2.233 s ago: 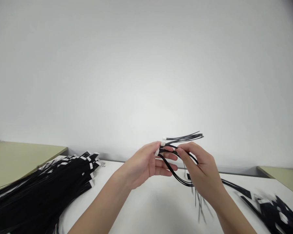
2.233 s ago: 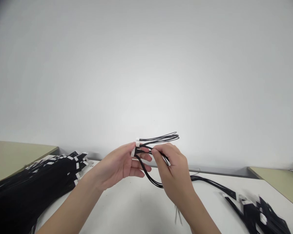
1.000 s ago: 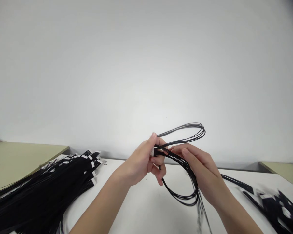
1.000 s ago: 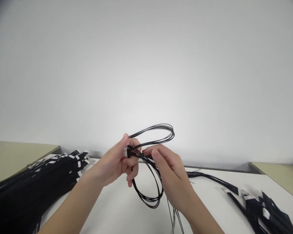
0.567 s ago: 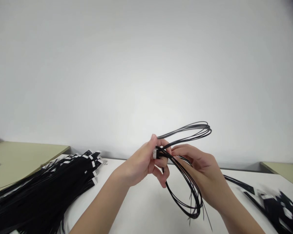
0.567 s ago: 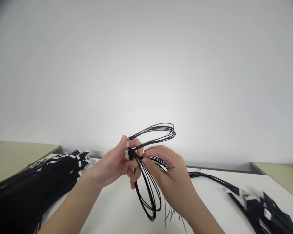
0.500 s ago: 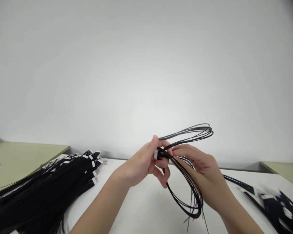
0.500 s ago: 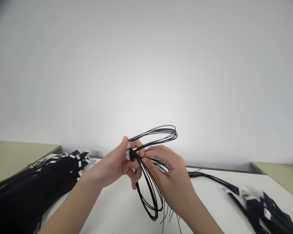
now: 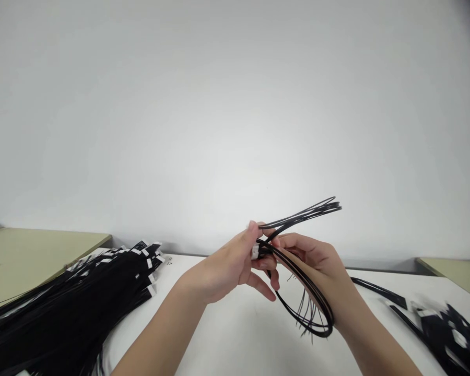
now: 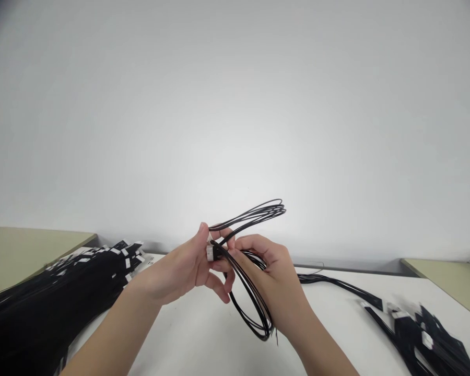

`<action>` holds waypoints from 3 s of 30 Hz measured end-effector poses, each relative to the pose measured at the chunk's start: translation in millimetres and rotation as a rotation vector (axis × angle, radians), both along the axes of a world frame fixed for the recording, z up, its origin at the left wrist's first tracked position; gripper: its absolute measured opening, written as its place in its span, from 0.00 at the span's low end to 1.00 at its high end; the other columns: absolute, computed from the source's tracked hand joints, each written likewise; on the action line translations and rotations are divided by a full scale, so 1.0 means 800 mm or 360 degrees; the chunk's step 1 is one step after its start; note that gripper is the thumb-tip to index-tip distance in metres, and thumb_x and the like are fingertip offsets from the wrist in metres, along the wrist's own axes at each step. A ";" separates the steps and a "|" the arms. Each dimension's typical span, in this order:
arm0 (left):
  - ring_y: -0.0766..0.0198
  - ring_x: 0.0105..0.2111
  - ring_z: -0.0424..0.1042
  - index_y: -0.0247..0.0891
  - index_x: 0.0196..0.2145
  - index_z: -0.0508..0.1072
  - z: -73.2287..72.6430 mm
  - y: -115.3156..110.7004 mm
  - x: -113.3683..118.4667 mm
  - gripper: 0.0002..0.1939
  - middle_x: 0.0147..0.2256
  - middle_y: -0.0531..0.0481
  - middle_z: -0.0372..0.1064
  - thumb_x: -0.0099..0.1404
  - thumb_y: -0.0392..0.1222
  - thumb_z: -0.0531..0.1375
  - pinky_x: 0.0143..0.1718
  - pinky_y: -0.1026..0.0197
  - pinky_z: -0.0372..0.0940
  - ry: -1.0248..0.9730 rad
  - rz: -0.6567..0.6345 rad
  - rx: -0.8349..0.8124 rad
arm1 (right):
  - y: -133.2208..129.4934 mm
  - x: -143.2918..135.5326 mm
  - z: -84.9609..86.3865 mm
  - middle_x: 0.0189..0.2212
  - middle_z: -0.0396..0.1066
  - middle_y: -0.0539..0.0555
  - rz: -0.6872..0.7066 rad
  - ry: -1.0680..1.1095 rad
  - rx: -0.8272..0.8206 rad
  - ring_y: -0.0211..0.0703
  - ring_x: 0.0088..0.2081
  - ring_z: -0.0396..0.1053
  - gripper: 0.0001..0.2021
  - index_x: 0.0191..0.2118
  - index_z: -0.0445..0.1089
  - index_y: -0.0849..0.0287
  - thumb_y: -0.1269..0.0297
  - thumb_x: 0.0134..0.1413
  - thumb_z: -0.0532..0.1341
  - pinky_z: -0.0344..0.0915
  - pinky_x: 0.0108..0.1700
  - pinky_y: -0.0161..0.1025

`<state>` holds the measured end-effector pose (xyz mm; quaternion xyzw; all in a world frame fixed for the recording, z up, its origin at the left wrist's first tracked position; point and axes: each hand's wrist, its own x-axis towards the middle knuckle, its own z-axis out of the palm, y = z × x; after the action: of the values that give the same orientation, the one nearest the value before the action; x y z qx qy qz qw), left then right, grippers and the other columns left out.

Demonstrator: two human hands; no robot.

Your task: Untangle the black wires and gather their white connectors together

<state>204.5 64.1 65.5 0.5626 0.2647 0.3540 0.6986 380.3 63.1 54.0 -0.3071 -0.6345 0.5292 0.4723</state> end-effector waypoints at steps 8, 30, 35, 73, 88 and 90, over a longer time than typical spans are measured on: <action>0.62 0.33 0.68 0.42 0.45 0.64 -0.002 0.003 0.001 0.27 0.30 0.53 0.55 0.66 0.65 0.41 0.42 0.46 0.67 0.0058 -0.0026 -0.0030 | 0.002 -0.001 -0.011 0.35 0.73 0.53 -0.0224 -0.0150 0.0176 0.39 0.27 0.70 0.07 0.34 0.72 0.56 0.58 0.56 0.62 0.69 0.30 0.39; 0.66 0.31 0.67 0.41 0.46 0.65 -0.010 0.007 0.002 0.29 0.33 0.50 0.61 0.65 0.66 0.42 0.42 0.49 0.67 0.0027 -0.0199 -0.0020 | -0.016 0.003 -0.008 0.35 0.72 0.52 -0.0309 -0.0572 0.0249 0.43 0.37 0.71 0.09 0.33 0.68 0.55 0.58 0.59 0.55 0.66 0.32 0.36; 0.68 0.30 0.65 0.39 0.47 0.67 -0.013 0.005 0.002 0.28 0.33 0.51 0.59 0.67 0.63 0.41 0.42 0.48 0.68 0.0039 -0.0281 0.0031 | -0.008 0.010 -0.004 0.27 0.73 0.52 -0.0053 -0.0432 0.0057 0.45 0.33 0.71 0.11 0.28 0.71 0.58 0.62 0.57 0.55 0.67 0.36 0.41; 0.67 0.32 0.70 0.43 0.49 0.67 0.004 0.000 -0.003 0.30 0.42 0.47 0.63 0.67 0.64 0.38 0.42 0.58 0.65 0.0814 -0.0393 0.0380 | 0.011 0.015 -0.010 0.32 0.70 0.48 0.0826 -0.0295 0.0009 0.40 0.36 0.72 0.03 0.34 0.67 0.59 0.67 0.57 0.57 0.67 0.43 0.36; 0.65 0.35 0.70 0.49 0.59 0.61 0.011 -0.002 -0.004 0.29 0.47 0.46 0.65 0.69 0.61 0.38 0.45 0.57 0.63 0.0940 -0.0349 0.0416 | 0.015 0.008 -0.018 0.30 0.69 0.49 0.0792 -0.0303 0.0045 0.42 0.36 0.72 0.05 0.35 0.68 0.59 0.68 0.59 0.55 0.66 0.45 0.40; 0.65 0.35 0.70 0.47 0.56 0.64 0.012 -0.004 -0.004 0.29 0.45 0.47 0.66 0.69 0.61 0.38 0.44 0.58 0.63 0.0923 -0.0301 0.0408 | 0.009 0.008 -0.016 0.32 0.70 0.49 0.0716 -0.0375 0.0135 0.42 0.37 0.72 0.08 0.39 0.68 0.57 0.69 0.60 0.52 0.66 0.45 0.39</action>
<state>200.9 60.7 74.8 0.7454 0.3525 0.1431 0.5474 387.0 70.4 41.3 -0.1977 -0.7591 0.5545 0.2780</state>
